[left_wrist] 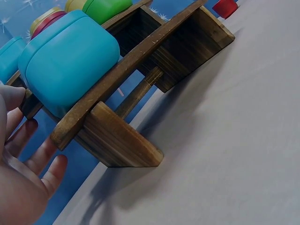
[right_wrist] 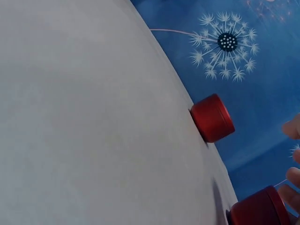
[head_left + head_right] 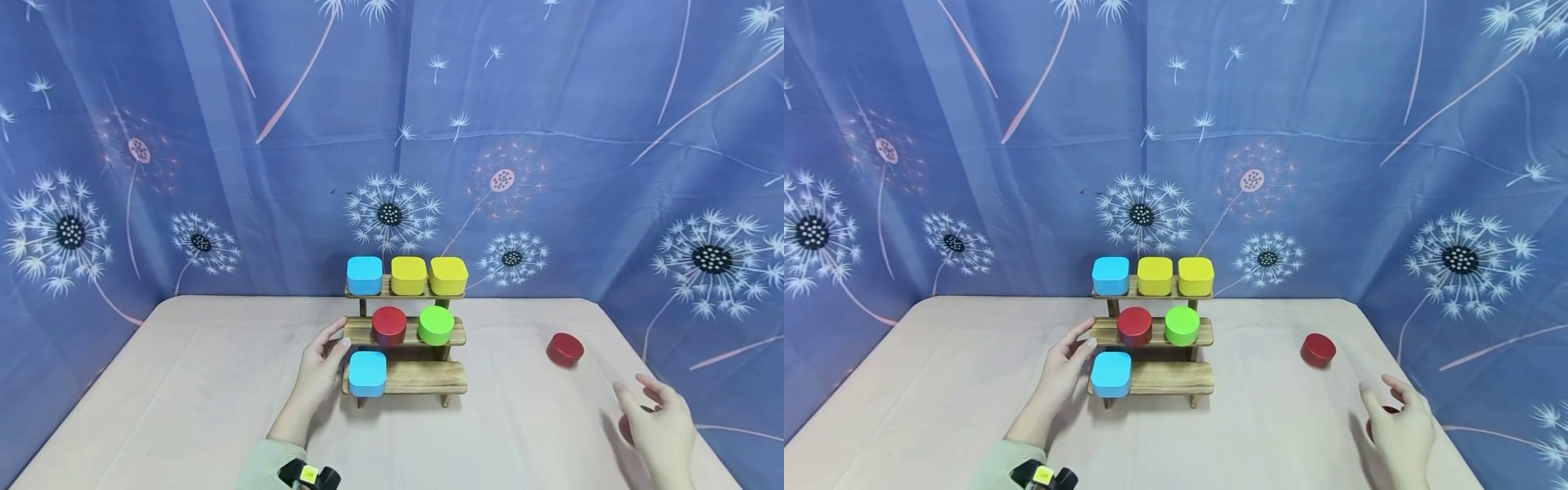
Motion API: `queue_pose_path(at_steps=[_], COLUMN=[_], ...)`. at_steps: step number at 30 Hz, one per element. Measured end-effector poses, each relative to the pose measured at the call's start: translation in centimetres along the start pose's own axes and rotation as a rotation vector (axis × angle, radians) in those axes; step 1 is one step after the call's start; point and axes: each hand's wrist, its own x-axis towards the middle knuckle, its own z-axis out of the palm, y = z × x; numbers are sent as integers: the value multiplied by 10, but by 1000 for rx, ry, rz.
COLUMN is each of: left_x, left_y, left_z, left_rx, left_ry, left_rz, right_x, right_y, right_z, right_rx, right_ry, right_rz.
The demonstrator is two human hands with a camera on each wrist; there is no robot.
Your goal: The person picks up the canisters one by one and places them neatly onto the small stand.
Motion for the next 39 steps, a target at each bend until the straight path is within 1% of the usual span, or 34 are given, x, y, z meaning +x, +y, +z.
queue_pose_path(at_steps=[7, 10, 15, 17, 19, 21, 23, 24, 30, 37, 39], left_x=[0, -1, -2, -2, -2, -3, -2, -2, -2, -2, -1], left_y=[0, -1, -1, 0, 0, 0, -1, -1, 0, 0, 0], left_z=[-1, -1, -2, -2, -2, -2, -1, -1, -1, -1, 0], left_rx=[8, 11, 13, 12, 10, 8, 8, 9, 9, -4, 3], left_ry=[11, 15, 18, 18, 17, 18, 19, 19, 19, 16, 11], left_rz=[2, -7, -18, -16, -15, -12, -11, -11, -15, -22, -14], right_x=[8, 13, 25, 29, 32, 33, 33, 33, 35, 40, 40], right_y=[5, 13, 28, 32, 36, 39, 42, 42, 41, 48, 50], right_z=[-7, -11, -19, -22, -24, -27, -29, -31, -36, -44, -46], right_rx=[-22, -44, -125, -157, -165, -158, -160, -159, -132, -239, -246], right_ry=[-114, -209, -408, -482, -533, -565, -572, -589, -691, -707, -725], right_rz=[41, 39, -31, -24, -23, -22, -44, -43, 89, 42, 58])
